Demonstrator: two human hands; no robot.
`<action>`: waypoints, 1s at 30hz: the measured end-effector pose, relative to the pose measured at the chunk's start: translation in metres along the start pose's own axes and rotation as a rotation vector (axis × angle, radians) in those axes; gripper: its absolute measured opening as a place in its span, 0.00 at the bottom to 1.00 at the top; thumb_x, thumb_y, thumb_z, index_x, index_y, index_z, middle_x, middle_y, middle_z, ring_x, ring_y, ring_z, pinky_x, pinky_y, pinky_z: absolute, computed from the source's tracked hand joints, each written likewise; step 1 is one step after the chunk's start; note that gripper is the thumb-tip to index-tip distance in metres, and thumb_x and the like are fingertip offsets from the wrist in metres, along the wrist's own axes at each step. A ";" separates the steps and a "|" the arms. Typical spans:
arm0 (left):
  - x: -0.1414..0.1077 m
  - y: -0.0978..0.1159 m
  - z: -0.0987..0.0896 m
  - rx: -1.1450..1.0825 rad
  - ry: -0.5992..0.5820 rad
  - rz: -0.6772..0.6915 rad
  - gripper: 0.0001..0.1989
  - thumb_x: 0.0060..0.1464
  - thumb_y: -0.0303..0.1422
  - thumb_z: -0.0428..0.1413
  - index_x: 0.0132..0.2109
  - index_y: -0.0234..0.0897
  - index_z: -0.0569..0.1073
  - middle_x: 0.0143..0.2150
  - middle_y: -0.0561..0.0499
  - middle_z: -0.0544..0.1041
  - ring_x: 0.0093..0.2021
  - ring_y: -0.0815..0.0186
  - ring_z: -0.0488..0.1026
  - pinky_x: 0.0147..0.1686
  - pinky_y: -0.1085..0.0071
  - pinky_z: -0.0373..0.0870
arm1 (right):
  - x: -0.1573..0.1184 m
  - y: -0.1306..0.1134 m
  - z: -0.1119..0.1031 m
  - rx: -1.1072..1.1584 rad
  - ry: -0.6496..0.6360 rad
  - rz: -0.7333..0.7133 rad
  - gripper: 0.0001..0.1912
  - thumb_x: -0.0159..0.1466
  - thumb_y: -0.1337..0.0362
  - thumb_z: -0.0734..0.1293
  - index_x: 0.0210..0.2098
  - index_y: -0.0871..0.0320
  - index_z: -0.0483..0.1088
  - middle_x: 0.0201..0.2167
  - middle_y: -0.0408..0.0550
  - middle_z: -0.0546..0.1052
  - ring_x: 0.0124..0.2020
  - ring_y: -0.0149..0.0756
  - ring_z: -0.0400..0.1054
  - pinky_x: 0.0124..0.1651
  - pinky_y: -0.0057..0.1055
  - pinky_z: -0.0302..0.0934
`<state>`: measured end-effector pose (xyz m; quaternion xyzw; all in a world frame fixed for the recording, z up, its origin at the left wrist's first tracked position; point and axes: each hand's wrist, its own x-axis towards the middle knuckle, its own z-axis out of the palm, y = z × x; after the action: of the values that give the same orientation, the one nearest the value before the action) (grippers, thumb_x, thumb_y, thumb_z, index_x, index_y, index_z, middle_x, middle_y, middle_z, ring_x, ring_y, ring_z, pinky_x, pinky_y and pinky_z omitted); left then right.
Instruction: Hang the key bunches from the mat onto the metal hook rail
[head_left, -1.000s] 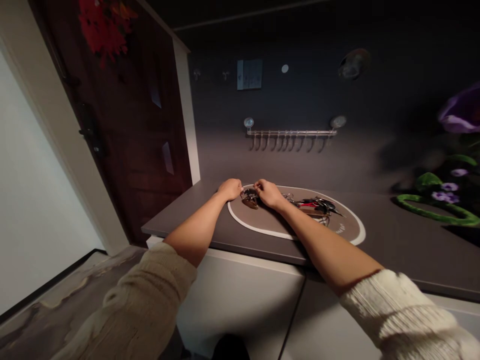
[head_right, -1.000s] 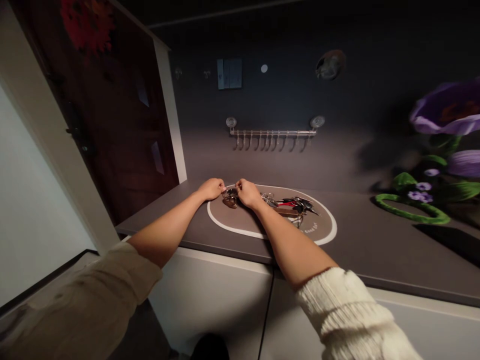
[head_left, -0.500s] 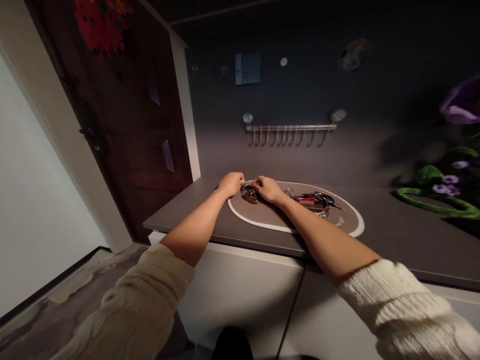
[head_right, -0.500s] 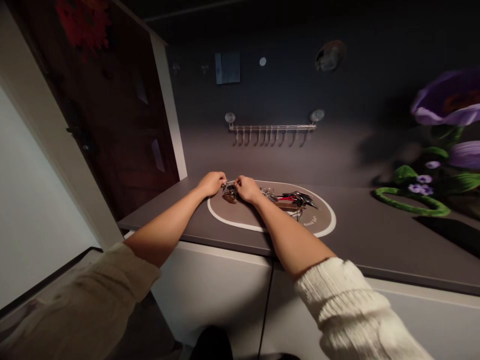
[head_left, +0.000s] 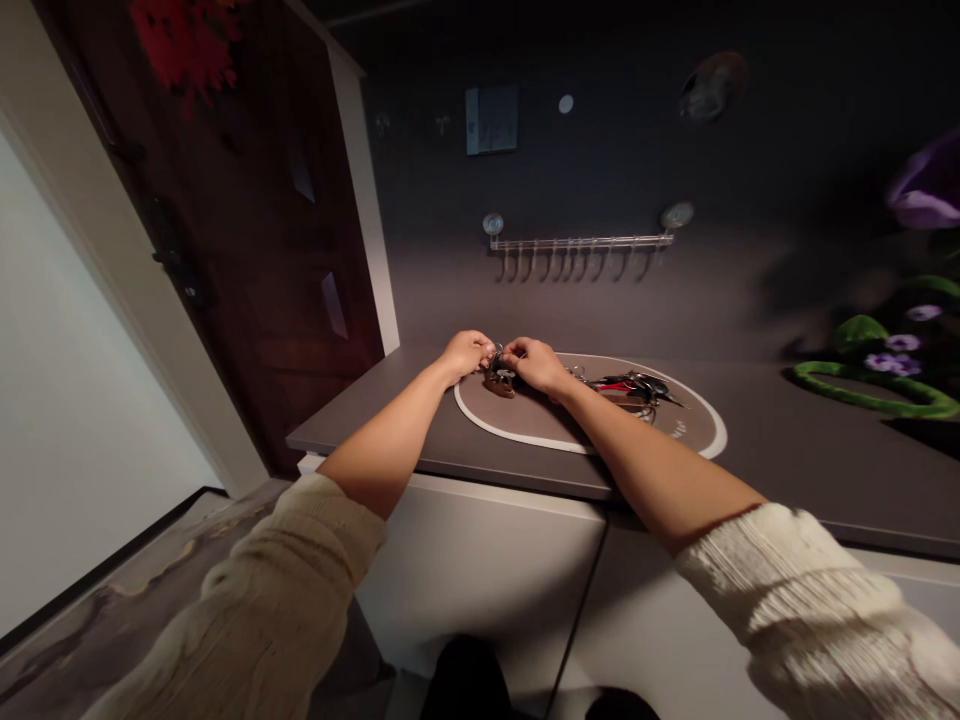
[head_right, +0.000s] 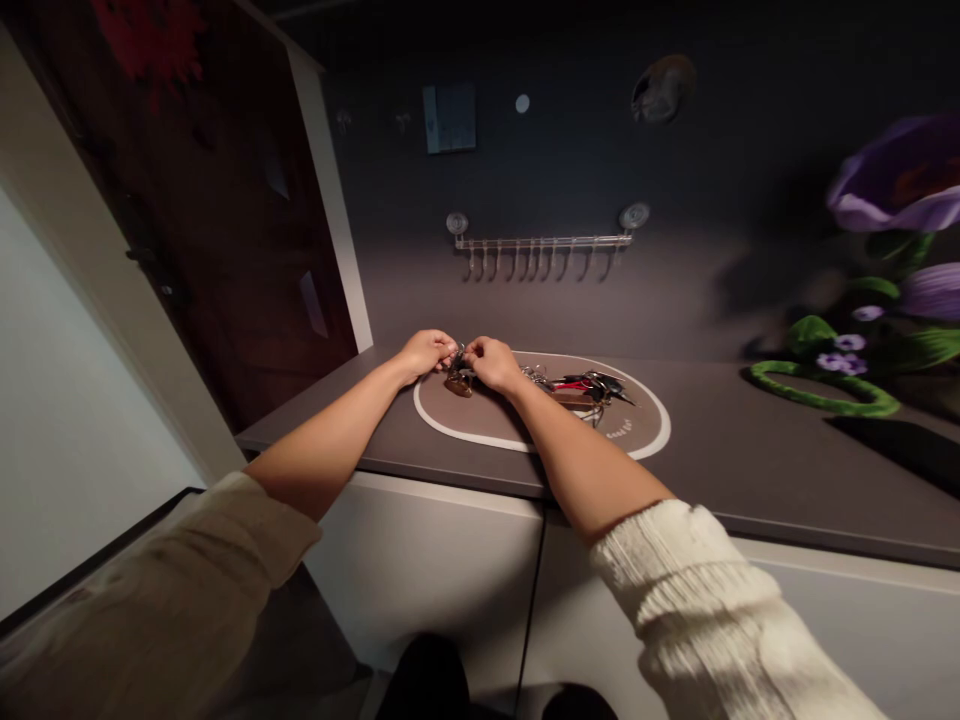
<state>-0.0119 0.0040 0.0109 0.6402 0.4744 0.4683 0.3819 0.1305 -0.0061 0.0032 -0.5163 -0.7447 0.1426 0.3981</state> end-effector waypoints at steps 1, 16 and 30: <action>0.000 0.000 0.000 -0.015 -0.004 -0.007 0.06 0.49 0.22 0.51 0.25 0.31 0.67 0.16 0.56 0.65 0.17 0.77 0.60 0.20 0.79 0.55 | 0.000 0.000 0.000 0.034 0.005 0.009 0.04 0.53 0.66 0.64 0.29 0.59 0.69 0.27 0.45 0.73 0.27 0.29 0.62 0.32 0.25 0.53; 0.007 -0.004 0.003 -0.243 -0.025 0.028 0.05 0.48 0.29 0.56 0.29 0.31 0.68 0.21 0.54 0.68 0.18 0.79 0.62 0.19 0.81 0.56 | 0.003 0.002 0.001 0.281 0.119 -0.027 0.07 0.52 0.63 0.64 0.29 0.60 0.66 0.24 0.42 0.70 0.24 0.26 0.60 0.28 0.23 0.54; 0.007 -0.003 0.007 -0.311 -0.039 0.117 0.04 0.47 0.29 0.55 0.31 0.31 0.69 0.24 0.54 0.70 0.21 0.77 0.63 0.20 0.80 0.57 | 0.001 -0.001 -0.004 0.515 0.060 0.008 0.08 0.53 0.61 0.63 0.27 0.60 0.63 0.23 0.39 0.65 0.25 0.24 0.57 0.30 0.22 0.52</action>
<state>-0.0051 0.0111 0.0077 0.6089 0.3504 0.5449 0.4577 0.1322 -0.0061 0.0068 -0.4048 -0.6695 0.3138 0.5380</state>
